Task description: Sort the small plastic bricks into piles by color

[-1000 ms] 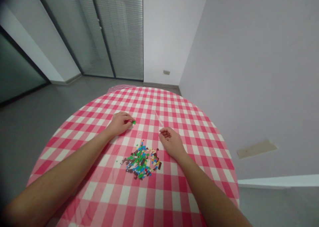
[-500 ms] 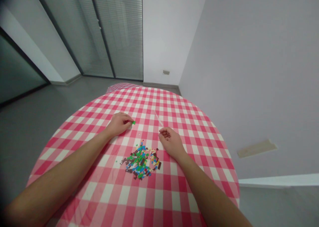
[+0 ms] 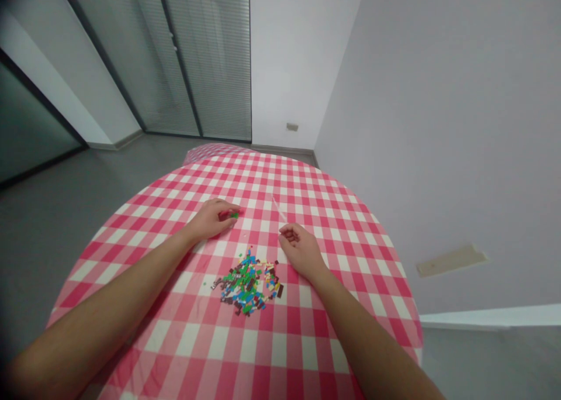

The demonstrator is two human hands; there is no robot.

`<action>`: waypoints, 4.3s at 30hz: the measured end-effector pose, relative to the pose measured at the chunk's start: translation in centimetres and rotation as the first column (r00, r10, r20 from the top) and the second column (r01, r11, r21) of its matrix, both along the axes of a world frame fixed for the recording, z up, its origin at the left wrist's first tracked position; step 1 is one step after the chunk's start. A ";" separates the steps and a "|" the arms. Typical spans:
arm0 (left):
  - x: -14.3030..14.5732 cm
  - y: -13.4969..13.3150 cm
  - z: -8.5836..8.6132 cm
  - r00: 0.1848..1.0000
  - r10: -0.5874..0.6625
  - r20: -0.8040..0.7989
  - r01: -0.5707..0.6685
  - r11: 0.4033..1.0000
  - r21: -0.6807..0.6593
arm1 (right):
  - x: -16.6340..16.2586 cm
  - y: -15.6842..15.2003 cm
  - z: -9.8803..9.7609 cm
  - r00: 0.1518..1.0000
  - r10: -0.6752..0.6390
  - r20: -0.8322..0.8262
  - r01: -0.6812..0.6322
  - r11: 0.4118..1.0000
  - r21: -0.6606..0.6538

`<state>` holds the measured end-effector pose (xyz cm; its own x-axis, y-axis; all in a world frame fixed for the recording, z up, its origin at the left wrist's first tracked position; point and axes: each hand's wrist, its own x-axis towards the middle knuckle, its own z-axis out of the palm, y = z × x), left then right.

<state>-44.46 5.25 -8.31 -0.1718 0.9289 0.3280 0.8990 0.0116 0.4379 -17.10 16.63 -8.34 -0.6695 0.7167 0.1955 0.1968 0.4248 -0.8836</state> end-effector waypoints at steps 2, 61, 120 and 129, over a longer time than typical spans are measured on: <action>0.0 0.1 0.0 1.000 -0.006 -0.004 0.006 1.000 0.000 | 0.0 0.0 -0.1 1.000 0.007 -0.007 -0.007 1.000 0.000; 2.6 0.2 2.1 0.885 0.135 0.445 -0.210 0.970 0.125 | -0.1 -3.0 2.5 0.946 0.260 0.192 -0.310 0.899 0.309; 1.1 -1.8 0.2 0.929 0.369 -0.028 -0.369 0.929 0.003 | -0.2 -0.5 0.0 1.000 -0.002 0.014 0.001 0.998 0.063; 1.2 -1.9 0.0 0.939 0.336 -0.069 -0.337 0.942 0.003 | -0.1 -0.4 0.1 0.999 0.024 0.039 -0.026 0.997 0.066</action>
